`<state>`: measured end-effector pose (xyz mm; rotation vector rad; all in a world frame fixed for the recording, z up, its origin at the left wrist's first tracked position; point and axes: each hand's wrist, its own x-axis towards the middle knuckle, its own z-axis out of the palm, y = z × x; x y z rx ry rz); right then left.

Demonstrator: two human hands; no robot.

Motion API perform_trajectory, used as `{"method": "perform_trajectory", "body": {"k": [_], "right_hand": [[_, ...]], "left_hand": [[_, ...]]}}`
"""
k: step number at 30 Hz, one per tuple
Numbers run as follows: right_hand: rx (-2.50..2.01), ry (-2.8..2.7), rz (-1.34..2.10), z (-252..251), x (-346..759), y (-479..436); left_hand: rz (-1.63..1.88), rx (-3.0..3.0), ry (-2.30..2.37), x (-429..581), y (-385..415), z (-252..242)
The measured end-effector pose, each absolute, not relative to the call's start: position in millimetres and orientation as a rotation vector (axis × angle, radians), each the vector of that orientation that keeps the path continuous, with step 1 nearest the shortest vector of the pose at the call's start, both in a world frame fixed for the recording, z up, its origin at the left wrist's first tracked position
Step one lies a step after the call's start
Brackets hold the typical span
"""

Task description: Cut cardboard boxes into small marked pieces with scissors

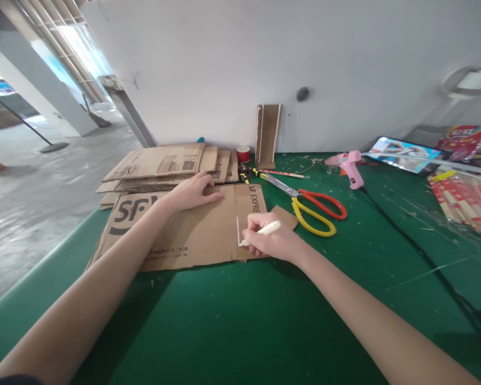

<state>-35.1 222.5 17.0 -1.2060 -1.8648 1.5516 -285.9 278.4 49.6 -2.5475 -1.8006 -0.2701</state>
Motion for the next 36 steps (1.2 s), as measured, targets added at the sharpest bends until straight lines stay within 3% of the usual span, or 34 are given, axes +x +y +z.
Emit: {"method": "perform_trajectory", "body": {"k": [36], "right_hand": [[-1.168, -1.990, 1.441, 10.4, -25.6, 209.6]], "left_hand": [[-0.300, -2.546, -1.806, -286.3, 281.5, 45.9]]}}
